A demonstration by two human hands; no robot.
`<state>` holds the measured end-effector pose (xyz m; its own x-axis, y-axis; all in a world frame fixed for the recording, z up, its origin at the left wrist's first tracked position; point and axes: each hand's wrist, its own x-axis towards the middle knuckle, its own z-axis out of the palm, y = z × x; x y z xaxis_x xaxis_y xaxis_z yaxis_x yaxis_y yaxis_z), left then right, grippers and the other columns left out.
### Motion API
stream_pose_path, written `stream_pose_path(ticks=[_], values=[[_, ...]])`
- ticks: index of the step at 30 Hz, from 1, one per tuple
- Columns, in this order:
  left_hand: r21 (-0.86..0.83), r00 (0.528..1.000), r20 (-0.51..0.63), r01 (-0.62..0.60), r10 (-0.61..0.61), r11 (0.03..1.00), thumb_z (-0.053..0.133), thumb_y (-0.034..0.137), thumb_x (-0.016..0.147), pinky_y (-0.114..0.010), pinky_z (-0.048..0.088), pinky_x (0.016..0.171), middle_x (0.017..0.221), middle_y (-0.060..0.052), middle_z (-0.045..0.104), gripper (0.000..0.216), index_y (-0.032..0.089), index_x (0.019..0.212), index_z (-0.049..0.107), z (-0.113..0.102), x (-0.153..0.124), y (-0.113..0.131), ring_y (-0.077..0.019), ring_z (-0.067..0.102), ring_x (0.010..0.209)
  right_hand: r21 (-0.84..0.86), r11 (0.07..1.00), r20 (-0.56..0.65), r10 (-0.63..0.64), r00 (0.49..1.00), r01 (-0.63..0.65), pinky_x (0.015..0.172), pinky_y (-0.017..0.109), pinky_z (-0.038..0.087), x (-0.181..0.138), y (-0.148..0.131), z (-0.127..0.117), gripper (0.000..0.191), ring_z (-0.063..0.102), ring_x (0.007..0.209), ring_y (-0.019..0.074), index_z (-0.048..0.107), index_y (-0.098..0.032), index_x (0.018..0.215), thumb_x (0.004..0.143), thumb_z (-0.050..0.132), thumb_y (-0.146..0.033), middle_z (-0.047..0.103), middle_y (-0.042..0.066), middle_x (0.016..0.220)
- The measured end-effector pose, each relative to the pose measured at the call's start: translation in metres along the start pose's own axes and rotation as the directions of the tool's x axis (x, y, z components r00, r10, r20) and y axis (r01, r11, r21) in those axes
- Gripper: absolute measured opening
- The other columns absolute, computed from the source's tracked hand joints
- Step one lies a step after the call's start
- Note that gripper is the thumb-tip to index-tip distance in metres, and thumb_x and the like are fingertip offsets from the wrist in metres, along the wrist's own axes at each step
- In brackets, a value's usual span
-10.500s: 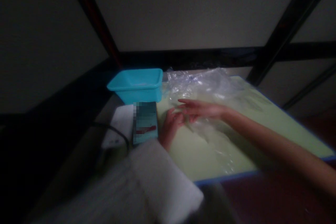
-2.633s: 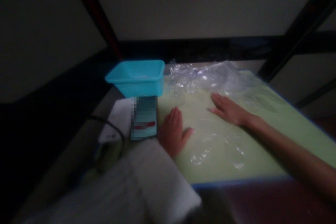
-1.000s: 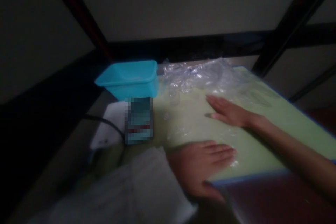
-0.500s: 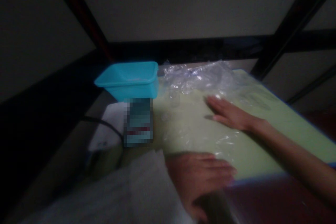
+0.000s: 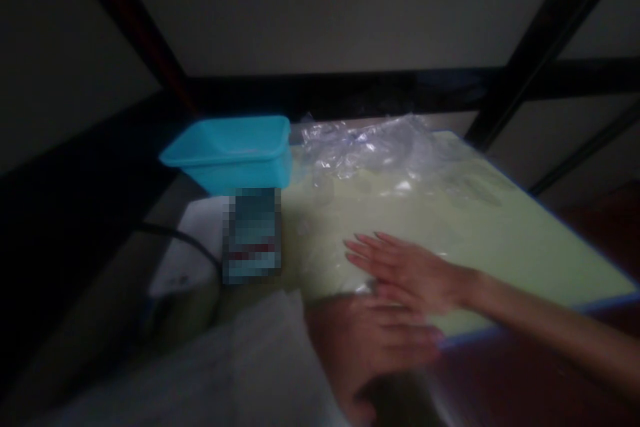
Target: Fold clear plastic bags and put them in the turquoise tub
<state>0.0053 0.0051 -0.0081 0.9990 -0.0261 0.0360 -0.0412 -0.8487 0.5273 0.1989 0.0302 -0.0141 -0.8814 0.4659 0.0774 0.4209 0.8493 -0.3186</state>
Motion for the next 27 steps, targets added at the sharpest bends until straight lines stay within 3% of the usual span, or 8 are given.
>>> stream_pose_path(ticks=[5,17,27], values=[[-0.019,0.999,0.025,0.037,-0.037,0.999,0.048,0.044,0.081,-0.037,0.008,0.119,0.154,-0.003,0.023,0.073,0.012,0.145,0.029,-0.001,-0.001,0.003,-0.0214,0.015,0.143,-0.040,0.998,-0.016,0.055,0.998,-0.056,0.118,0.041,0.011,-0.013,0.023,-0.005,0.058,0.010,0.143,0.0169,0.008,-0.021,0.149,0.099,0.030,-0.039,0.017,0.002,0.155],[-0.018,0.998,0.028,0.056,-0.055,0.998,0.052,0.037,0.071,-0.046,0.018,0.116,0.152,-0.005,0.028,0.078,0.013,0.143,0.032,-0.002,0.002,0.004,-0.0262,0.022,0.141,-0.178,0.944,-0.158,0.252,0.955,-0.278,0.113,0.052,0.025,-0.053,0.082,-0.020,0.058,0.022,0.139,0.0247,0.003,-0.031,0.149,0.098,0.028,-0.044,0.020,0.000,0.153],[0.089,0.996,-0.080,-0.031,0.038,0.996,0.043,0.043,0.085,-0.038,0.012,0.119,0.152,-0.006,0.028,0.066,0.009,0.141,0.035,0.000,-0.001,0.007,-0.0201,0.019,0.143,-0.111,0.921,-0.242,0.339,0.909,-0.373,0.112,0.055,0.024,-0.058,0.085,-0.021,0.053,0.020,0.140,0.0265,0.020,-0.029,0.148,0.097,0.028,-0.045,0.024,0.001,0.153]])
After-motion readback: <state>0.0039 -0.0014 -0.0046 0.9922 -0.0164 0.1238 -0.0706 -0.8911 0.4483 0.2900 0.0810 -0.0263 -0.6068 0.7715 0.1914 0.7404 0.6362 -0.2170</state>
